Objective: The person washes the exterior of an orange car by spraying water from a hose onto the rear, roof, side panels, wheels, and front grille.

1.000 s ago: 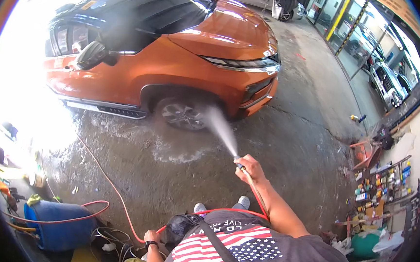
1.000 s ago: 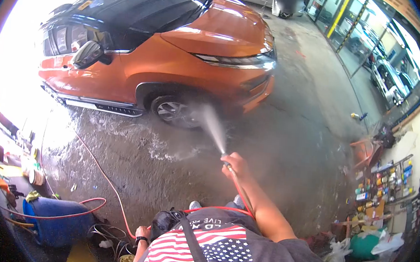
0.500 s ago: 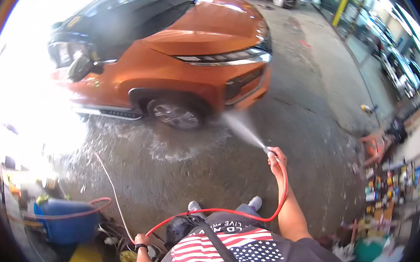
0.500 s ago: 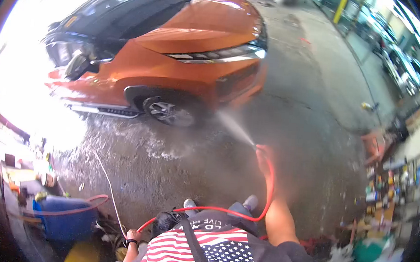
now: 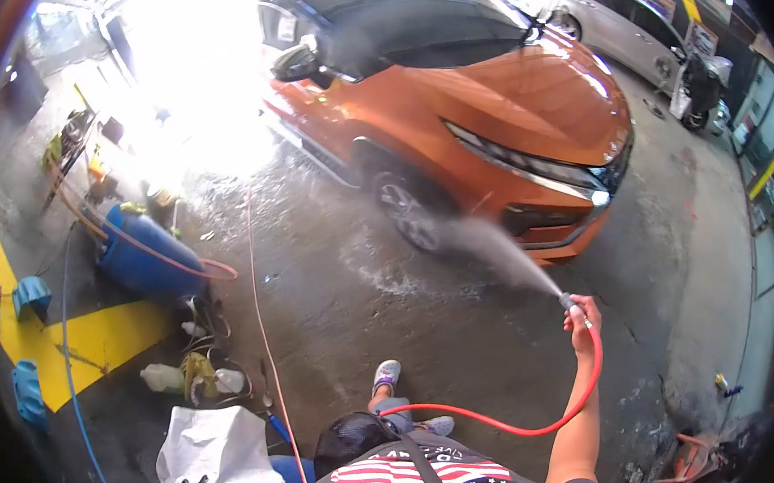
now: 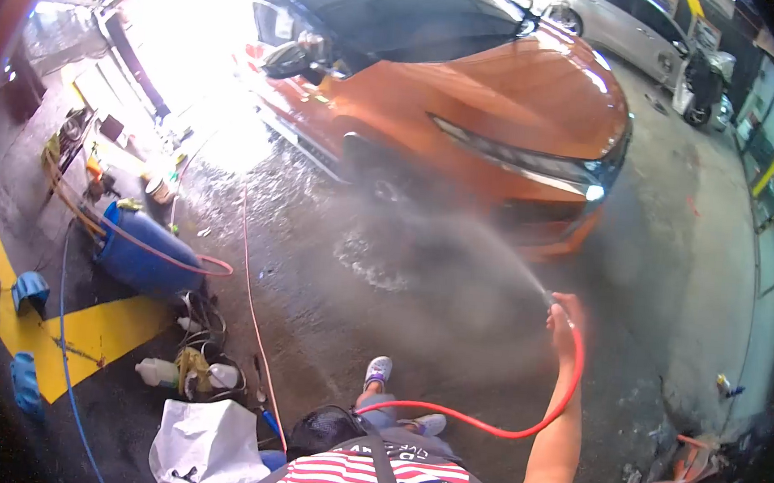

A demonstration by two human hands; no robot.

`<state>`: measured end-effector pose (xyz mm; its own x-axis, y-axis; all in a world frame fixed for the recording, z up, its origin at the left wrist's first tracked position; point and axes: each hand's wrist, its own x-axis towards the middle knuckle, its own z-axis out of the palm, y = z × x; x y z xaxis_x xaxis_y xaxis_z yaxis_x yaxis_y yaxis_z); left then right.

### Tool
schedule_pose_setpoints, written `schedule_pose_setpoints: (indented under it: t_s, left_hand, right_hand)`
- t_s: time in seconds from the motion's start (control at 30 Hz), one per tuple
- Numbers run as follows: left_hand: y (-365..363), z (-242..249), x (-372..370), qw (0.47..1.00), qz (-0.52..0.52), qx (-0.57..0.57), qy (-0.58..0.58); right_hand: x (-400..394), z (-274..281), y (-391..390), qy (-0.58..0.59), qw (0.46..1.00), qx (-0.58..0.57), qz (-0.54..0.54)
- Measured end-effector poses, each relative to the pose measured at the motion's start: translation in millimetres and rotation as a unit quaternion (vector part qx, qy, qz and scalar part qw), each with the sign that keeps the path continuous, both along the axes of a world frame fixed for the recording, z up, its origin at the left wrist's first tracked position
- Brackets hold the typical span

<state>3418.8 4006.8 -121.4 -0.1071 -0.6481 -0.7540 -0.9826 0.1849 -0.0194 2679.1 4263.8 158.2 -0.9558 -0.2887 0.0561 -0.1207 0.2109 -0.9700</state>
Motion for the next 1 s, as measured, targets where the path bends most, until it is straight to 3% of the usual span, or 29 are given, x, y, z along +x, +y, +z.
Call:
schedule_pose_setpoints:
  t_s: [0.17,0.2,0.33,0.4,0.47,0.6,0.7,0.77,0.8,0.87,0.9,1.0]
  left_hand:
    - [-67.5,-57.1,-92.0,0.987,-0.139,-0.079,0.033]
    - [-83.1,-36.6,-128.7,0.983,-0.164,-0.070,0.038]
    - [-104.9,16.5,-279.4,0.988,-0.144,-0.056,0.014]
    - [-110.0,2.1,-334.4,0.972,-0.232,-0.002,-0.019]
    - [-85.1,19.6,-400.7,0.977,-0.206,0.015,-0.049]
    - [-51.1,-38.1,-515.2,0.971,-0.235,0.031,-0.034]
    - [-22.9,-67.3,-579.4,0.969,-0.241,0.057,-0.020]
    - [-7.4,-70.7,-634.4,0.925,-0.377,0.038,0.018]
    - [-3.9,-68.4,-650.7,0.935,-0.351,0.042,0.014]
    - [35.8,41.8,-716.8,0.953,-0.299,0.048,0.008]
    - [30.2,19.7,-722.1,0.947,-0.321,0.023,0.022]
    - [44.1,22.3,-748.3,0.950,-0.311,-0.002,0.013]
  right_hand:
    - [-33.7,47.9,101.3,0.122,0.975,-0.041,-0.178]
    - [-37.9,47.5,117.5,0.130,0.971,-0.041,-0.196]
    - [-28.9,66.4,125.8,0.194,0.980,0.034,-0.014]
    - [-40.4,65.2,145.3,0.212,0.974,0.074,-0.004]
    - [-61.4,65.2,177.5,0.229,0.970,0.079,-0.021]
    - [-113.4,69.9,245.0,0.165,0.975,0.080,-0.125]
    - [-141.8,57.8,271.4,0.173,0.978,0.097,-0.067]
    - [-162.9,58.9,276.2,0.155,0.979,0.132,-0.011]
    - [-170.7,59.6,277.9,0.141,0.979,0.150,0.010]
    - [-198.0,68.5,286.8,0.138,0.981,0.139,0.002]
    - [-214.6,76.4,293.5,0.148,0.980,0.131,-0.022]
    - [-270.2,85.5,323.6,0.189,0.970,0.120,-0.090]
